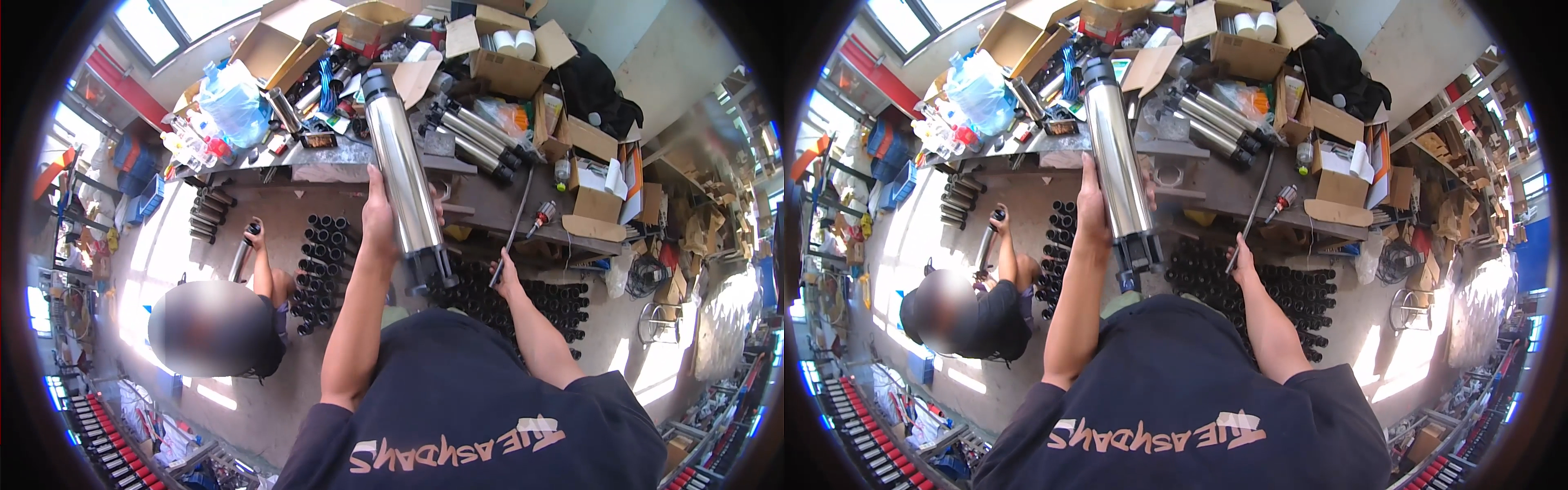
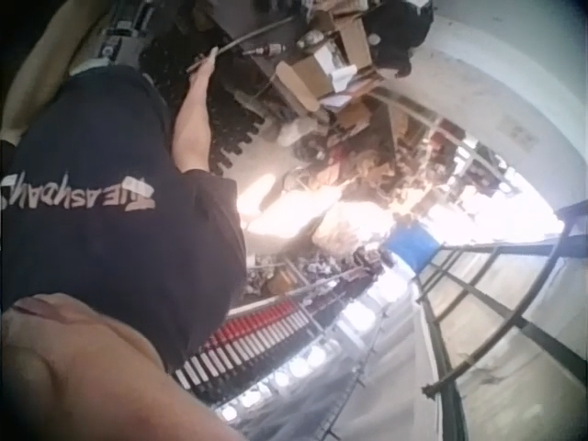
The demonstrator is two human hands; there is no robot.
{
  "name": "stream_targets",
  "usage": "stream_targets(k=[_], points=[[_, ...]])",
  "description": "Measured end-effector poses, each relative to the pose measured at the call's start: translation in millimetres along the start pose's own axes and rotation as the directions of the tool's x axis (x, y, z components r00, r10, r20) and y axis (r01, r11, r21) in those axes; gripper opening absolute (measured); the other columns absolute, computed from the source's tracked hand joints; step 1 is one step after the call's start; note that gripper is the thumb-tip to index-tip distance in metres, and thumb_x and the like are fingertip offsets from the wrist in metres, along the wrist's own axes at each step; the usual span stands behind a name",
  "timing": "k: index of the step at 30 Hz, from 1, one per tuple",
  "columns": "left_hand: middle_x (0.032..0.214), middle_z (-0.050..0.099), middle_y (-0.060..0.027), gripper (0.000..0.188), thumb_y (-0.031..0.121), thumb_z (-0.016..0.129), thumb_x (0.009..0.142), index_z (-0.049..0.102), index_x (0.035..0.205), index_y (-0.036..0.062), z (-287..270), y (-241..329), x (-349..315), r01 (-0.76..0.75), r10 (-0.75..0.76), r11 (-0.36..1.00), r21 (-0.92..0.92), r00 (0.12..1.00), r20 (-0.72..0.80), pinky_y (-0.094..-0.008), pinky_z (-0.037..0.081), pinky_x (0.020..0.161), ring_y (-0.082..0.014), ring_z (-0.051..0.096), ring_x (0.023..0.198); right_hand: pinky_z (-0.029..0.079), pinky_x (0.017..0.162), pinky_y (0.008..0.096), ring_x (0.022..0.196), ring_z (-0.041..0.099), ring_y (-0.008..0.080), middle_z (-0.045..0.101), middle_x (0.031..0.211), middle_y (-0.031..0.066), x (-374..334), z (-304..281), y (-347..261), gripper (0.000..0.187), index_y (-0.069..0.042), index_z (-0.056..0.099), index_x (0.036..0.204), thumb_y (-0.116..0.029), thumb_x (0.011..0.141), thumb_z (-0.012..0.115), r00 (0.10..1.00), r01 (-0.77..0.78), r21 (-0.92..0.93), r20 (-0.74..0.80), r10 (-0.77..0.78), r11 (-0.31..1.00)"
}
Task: The person holds a large silver metal tube and inserts a long metal rod through a cap at one end, sliding the rod in and out by hand to check the internal assembly.
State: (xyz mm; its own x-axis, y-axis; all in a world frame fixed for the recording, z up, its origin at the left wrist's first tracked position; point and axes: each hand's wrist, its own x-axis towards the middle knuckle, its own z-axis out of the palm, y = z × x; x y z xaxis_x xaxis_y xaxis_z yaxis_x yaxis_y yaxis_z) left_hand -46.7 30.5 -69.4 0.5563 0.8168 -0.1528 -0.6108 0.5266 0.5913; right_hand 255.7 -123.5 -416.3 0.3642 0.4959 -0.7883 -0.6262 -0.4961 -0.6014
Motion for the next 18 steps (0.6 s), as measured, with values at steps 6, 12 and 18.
stream_targets(k=[6,12,18], points=[[0.088,0.065,-0.0227,0.075,0.062,0.021,0.103,0.052,0.121,-0.0039,16,29,-23,0.003,0.037,0.984,0.176,0.974,-0.223,-0.0489,0.06,0.061,-0.0352,0.068,0.069,0.01,0.116,0.0565,0.142,0.036,0.0328,0.041,0.155,0.0147,-36,-13,13,0.104,-0.011,0.034,0.155,-0.082,0.081,0.051,0.999,0.017,-0.234,0.044,-0.007,0.972],[0.091,0.063,-0.0219,0.075,0.06,0.019,0.103,0.051,0.12,-0.0052,8,35,-19,0.015,-0.016,1.0,-0.021,0.998,-0.06,-0.0505,0.059,0.064,-0.0361,0.067,0.072,0.032,0.078,0.0345,0.102,0.057,0.0141,0.062,0.132,0.0038,-40,-76,46,0.092,-0.012,0.053,0.141,-0.081,0.08,0.056,0.983,-0.02,-0.298,-0.178,-0.036,0.954],[0.096,0.06,-0.0191,0.066,0.06,0.022,0.102,0.048,0.121,0.0025,9,18,-14,-0.007,0.09,0.915,-0.402,0.978,0.187,-0.0469,0.055,0.064,-0.0341,0.062,0.074,0.031,0.067,0.03,0.09,0.058,0.0102,0.067,0.113,-0.0015,-63,-103,57,0.079,-0.015,0.061,0.128,-0.078,0.081,0.058,0.981,-0.057,-0.316,-0.196,-0.007,0.947]])
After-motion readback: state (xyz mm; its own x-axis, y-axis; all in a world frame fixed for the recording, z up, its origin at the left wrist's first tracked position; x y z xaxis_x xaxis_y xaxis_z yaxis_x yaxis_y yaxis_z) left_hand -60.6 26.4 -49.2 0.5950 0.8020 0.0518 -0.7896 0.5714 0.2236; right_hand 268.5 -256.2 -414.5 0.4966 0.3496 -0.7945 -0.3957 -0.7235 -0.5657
